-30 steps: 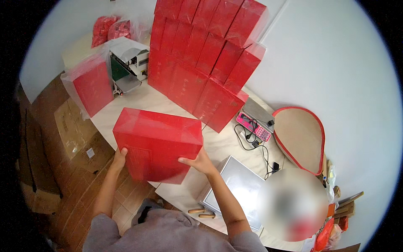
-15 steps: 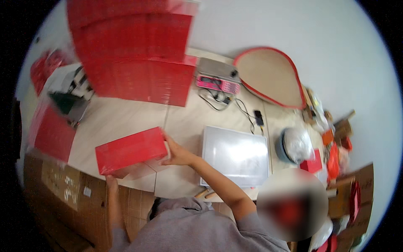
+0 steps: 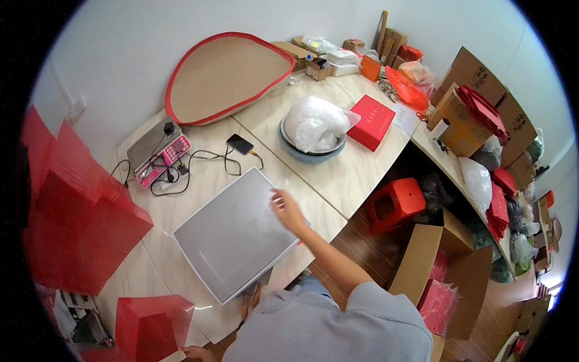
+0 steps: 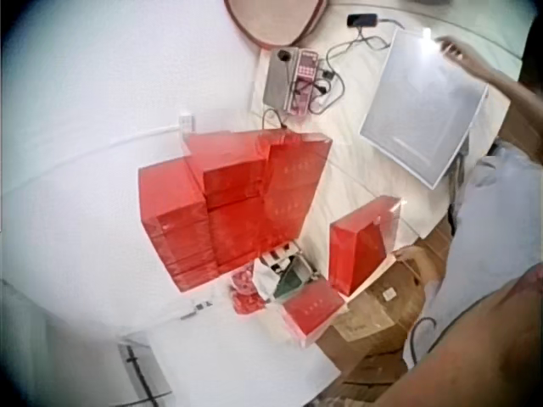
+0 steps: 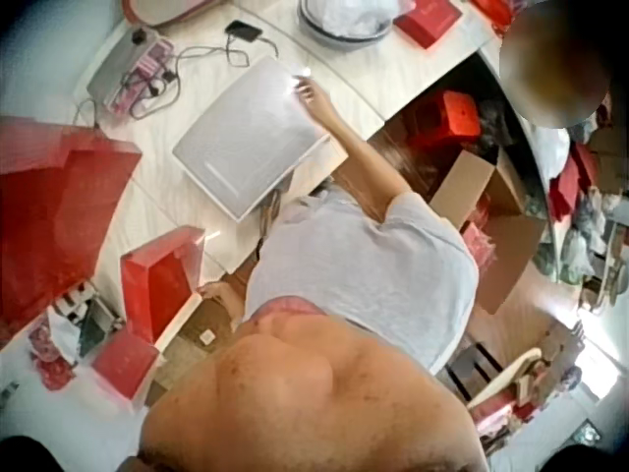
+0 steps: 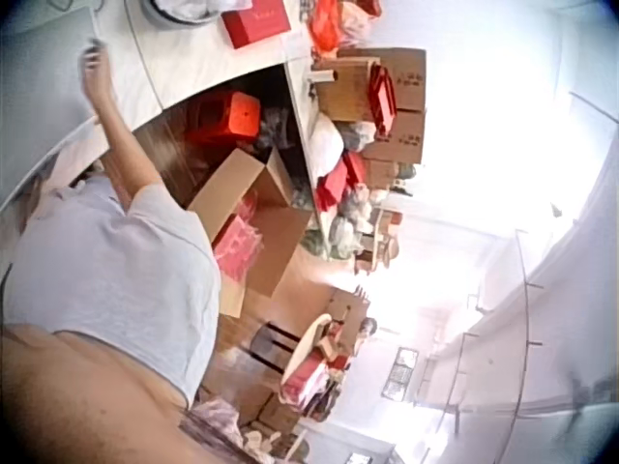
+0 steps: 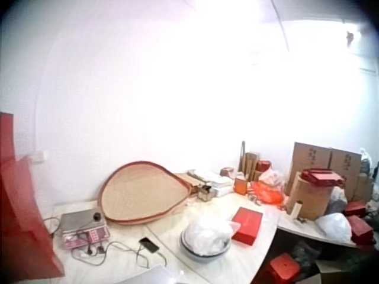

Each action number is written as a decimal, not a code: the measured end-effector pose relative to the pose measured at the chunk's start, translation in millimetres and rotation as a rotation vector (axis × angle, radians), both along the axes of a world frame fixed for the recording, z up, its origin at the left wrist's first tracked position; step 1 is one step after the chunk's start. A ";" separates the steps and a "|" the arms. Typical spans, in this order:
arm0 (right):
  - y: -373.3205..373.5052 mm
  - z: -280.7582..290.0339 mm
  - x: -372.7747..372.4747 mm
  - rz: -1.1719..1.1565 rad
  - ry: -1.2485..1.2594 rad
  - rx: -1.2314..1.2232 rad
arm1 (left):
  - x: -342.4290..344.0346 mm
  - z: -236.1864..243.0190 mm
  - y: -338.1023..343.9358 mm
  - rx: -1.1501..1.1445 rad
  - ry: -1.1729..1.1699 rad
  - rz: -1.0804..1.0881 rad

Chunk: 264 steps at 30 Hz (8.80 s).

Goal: The person repeatedly picks up red rectangular boxes, wraps them in clear plastic bags, and stacks them on a table. The process involves folding the plastic around each box and placing the finished items into a growing pile.

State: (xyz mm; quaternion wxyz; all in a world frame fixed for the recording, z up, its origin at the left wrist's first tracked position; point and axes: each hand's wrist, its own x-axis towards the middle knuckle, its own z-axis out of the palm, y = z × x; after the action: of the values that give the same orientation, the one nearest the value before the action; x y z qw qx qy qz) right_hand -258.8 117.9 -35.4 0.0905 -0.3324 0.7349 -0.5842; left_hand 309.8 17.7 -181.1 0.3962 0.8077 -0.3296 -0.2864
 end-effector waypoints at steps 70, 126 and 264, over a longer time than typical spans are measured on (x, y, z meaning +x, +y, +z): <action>21.6 183.8 396.4 1.282 0.615 -0.293 | 67.7 306.4 256.1 -0.652 0.170 -0.084; -110.7 162.8 461.2 1.500 -0.518 0.453 | 151.0 261.1 193.9 -0.380 0.918 -0.811; -194.0 -11.8 406.4 0.936 -0.773 0.150 | 133.3 139.9 -134.2 -0.118 1.296 -0.488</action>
State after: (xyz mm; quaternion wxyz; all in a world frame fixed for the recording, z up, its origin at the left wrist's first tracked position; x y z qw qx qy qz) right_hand 147.6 -76.1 -47.2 0.6209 -0.3765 0.4639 -0.5075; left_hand 443.1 -116.5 -41.2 0.4805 0.3540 -0.2139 -0.7733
